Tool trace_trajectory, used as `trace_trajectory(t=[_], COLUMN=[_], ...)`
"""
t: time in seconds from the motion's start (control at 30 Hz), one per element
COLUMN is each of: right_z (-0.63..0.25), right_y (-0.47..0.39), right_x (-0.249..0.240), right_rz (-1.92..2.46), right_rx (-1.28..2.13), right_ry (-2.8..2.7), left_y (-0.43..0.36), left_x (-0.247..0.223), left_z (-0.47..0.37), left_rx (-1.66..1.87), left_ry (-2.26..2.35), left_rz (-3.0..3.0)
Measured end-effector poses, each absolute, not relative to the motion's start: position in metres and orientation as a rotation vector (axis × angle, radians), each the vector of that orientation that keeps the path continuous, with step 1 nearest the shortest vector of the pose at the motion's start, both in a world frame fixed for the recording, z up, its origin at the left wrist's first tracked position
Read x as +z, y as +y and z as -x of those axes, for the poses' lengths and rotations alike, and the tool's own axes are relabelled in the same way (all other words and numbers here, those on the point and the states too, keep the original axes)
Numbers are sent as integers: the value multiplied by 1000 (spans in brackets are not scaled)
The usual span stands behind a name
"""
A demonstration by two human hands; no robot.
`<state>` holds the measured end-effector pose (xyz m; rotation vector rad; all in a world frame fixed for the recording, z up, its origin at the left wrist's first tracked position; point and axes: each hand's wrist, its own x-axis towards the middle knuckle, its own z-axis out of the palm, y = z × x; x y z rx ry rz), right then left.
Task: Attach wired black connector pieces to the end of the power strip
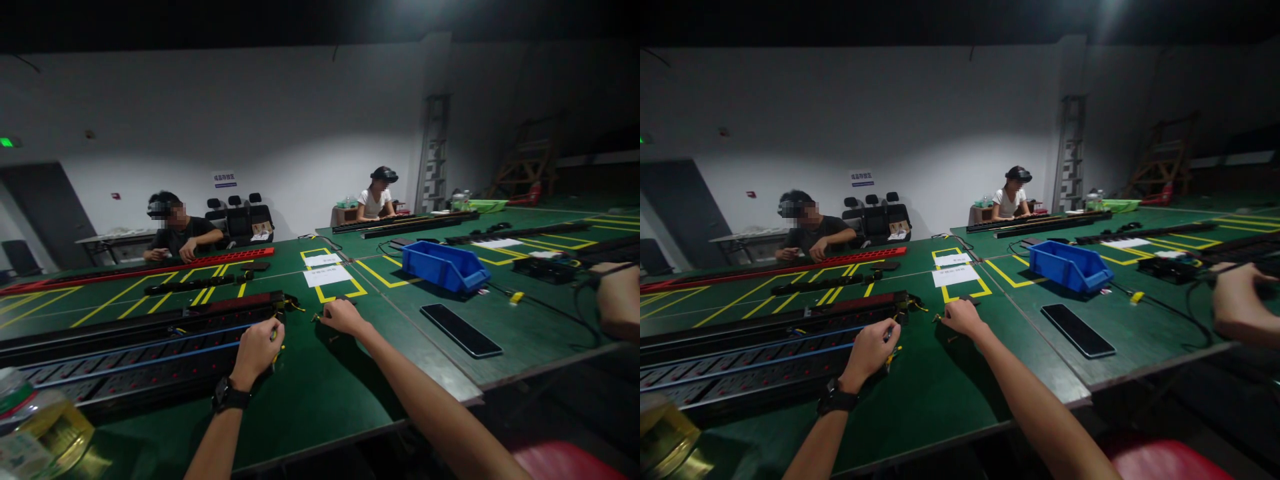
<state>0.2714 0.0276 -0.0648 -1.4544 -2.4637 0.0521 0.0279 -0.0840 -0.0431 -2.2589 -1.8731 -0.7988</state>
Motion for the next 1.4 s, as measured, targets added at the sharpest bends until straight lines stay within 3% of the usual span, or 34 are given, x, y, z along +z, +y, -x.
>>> trace_trajectory(t=[0.4,1.4], right_z=[-271,-269], right_y=[24,29], right_x=[-62,-74], right_rz=[1684,1667], right_rx=[-65,-30], right_ry=[-2409,-2356], left_y=[-85,-99], left_x=[-42,-29], left_z=[-30,-38], left_rx=[-717,-564], left_ry=[-1904,-1813], left_rz=[2257,2250])
